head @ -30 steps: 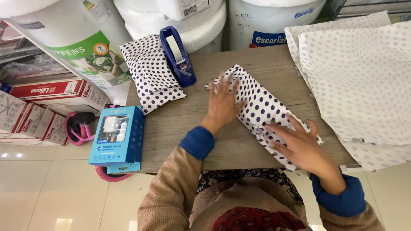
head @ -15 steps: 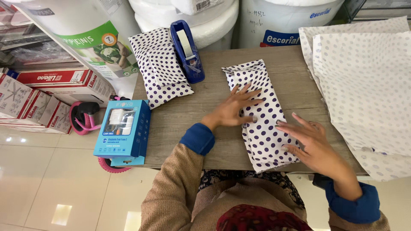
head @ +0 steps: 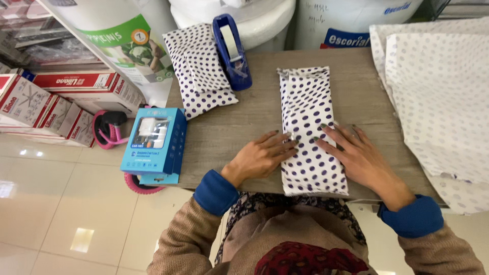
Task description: The person wraps a small blue box in patterned paper and secures it with tape.
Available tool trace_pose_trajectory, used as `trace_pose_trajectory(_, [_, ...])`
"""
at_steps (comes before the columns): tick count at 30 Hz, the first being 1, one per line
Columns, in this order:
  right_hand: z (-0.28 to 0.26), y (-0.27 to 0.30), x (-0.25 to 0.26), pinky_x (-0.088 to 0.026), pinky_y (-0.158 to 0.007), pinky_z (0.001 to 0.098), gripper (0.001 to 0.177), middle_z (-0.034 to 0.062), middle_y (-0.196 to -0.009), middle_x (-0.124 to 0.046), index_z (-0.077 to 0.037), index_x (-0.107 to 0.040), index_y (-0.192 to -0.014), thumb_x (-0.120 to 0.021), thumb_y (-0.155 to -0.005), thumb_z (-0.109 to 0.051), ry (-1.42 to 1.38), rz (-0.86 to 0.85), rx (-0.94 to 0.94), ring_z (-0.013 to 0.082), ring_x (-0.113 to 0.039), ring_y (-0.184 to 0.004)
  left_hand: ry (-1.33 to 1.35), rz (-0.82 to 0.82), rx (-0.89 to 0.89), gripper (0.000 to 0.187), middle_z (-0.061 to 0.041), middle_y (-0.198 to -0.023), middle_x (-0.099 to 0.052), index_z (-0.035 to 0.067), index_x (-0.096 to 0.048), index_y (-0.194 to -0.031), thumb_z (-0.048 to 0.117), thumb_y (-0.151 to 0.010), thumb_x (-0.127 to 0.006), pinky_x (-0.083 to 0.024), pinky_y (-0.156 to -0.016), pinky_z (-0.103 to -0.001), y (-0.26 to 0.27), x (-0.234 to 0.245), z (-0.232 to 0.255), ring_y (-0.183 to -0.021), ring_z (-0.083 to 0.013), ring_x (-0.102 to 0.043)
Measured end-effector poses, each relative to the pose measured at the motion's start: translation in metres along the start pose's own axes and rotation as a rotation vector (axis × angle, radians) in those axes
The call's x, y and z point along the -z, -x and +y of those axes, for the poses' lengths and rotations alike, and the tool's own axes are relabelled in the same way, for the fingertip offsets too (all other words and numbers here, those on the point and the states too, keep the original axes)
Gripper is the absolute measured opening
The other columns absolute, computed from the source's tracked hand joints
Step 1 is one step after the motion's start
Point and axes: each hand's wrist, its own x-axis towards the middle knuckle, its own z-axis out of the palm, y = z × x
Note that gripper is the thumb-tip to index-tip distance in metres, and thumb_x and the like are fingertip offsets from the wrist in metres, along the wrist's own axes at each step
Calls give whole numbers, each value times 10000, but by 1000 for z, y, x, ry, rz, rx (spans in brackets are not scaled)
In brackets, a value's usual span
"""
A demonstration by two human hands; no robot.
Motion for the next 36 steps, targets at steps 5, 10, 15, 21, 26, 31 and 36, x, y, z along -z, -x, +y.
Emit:
trace_pose_trajectory(5, [-10,-4,-11,-403,-1140,703,835,109,-1729,-354,-263,-526,-1546,-569,-814,135,-9,-40,-4,448,-449,-1480,-14,-42,40,576,-141,-1450,-646,99,-634,-1443,200,-883,-548,-500,-1139,-484,18,7,14,-1380,-344,-603])
trace_pose_trajectory(10, [-25,4,-3,-298,-1232,686,1008,97,-1720,-355,-327,-424,-1603,-609,-727,137,77,-139,7,383,-352,-1556,-103,-97,75,565,-164,-1408,-674,97,-626,-1458,146,-902,-541,-522,-1113,-447,15,24,28,-1323,-322,-658])
trace_pose_trajectory(15, [-36,23,-4,-231,-1271,694,1019,73,-1706,-372,-314,-433,-1578,-703,-669,61,146,-147,67,326,-315,-1586,-154,-67,52,538,-163,-1372,-682,94,-640,-1434,90,-912,-509,-547,-1074,-440,22,11,27,-1288,-326,-674])
trace_pose_trajectory(21, [-45,41,-6,-201,-1290,695,955,63,-1704,-375,-302,-437,-1563,-724,-672,-115,101,-67,170,299,-318,-1583,-240,-76,-23,318,-108,-1217,-784,136,-740,-1280,47,-990,-644,-583,-1042,-380,22,22,40,-1201,-255,-736])
trace_pose_trajectory(26, [-49,30,10,-171,-1264,745,876,69,-1675,-416,-308,-449,-1562,-709,-752,-513,64,-35,179,323,-281,-1611,-259,-98,-33,291,-68,-1187,-810,182,-745,-1266,75,-1001,-693,-605,-1020,-349,22,27,48,-1155,-200,-762])
trace_pose_trajectory(31, [-22,8,-10,-92,-1261,725,967,45,-1719,-302,-368,-278,-1658,-363,-877,-933,142,-211,89,311,-223,-1595,-212,-97,142,375,-112,-1285,-763,173,-699,-1356,55,-1002,-661,-602,-1018,-414,11,23,33,-1206,-273,-732])
trace_pose_trajectory(36, [-16,-3,-8,-98,-1283,700,825,31,-1724,-310,-379,-344,-1618,-409,-921,-814,178,-268,15,280,-227,-1609,-165,-86,141,344,-116,-1272,-757,192,-709,-1331,71,-1015,-650,-598,-1032,-427,6,21,32,-1216,-289,-726])
